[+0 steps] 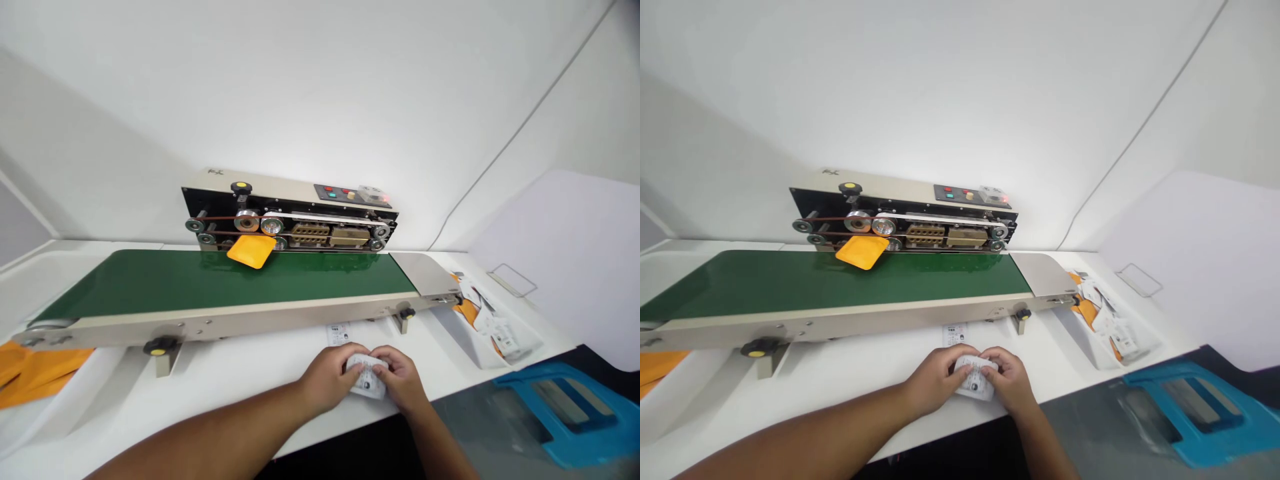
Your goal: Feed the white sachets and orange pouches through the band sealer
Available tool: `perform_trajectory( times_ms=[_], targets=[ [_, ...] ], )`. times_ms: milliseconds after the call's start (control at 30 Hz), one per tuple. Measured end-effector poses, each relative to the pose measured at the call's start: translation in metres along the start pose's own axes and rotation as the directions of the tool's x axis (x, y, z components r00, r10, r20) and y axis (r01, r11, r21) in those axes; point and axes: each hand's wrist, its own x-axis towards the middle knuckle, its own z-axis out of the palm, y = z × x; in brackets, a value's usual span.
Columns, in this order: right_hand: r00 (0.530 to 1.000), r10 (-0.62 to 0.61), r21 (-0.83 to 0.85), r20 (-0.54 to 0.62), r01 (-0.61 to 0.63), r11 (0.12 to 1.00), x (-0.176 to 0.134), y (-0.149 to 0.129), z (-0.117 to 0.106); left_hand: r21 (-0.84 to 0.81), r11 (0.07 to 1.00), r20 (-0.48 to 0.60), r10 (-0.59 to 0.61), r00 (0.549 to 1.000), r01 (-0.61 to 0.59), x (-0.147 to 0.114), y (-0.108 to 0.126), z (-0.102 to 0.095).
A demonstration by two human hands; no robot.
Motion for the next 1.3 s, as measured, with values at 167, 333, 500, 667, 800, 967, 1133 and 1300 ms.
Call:
perform_trajectory(
  times_ms=[167,333,500,667,800,967,1133,1300],
  targets=[
    [0.985,0.051,0.124,-0.167,-0.03,0.992,-0.001,0.007,0.003,-0.167,0.982,-0.072,-0.102,0.992,0.089,0.003,-0.007,0.001],
    [0.964,0.056,0.142,-0.259,-0.019,0.99,-0.002,0.007,0.003,-0.285,0.954,-0.106,-0.127,0.986,0.092,0.005,-0.006,0.0],
    [0.957,0.068,0.199,-0.283,-0.01,0.98,-0.002,0.01,0.004,-0.332,0.939,-0.105,-0.134,0.985,0.093,0.009,-0.01,0.0],
    [0.958,0.035,0.283,-0.286,0.05,0.958,0.0,0.014,0.002,-0.446,0.889,-0.112,-0.174,0.978,0.108,0.013,-0.017,0.003],
    [0.984,0.003,0.303,-0.175,0.051,0.952,0.003,0.001,0.007,-0.576,0.812,-0.121,-0.198,0.973,0.094,0.014,-0.016,0.005],
    [0.959,0.081,0.291,-0.27,0.002,0.957,0.014,-0.03,0.016,-0.612,0.789,-0.102,-0.153,0.983,0.059,0.012,-0.01,0.008],
    [0.963,0.009,0.171,-0.27,0.038,0.985,0.049,-0.071,-0.005,-0.641,0.765,-0.053,-0.123,0.991,0.061,0.007,-0.004,0.007],
    [0.917,-0.077,0.044,-0.391,0.102,0.994,0.122,-0.117,-0.056,-0.611,0.791,-0.047,-0.081,0.996,0.036,0.005,-0.005,0.005]
  ],
)
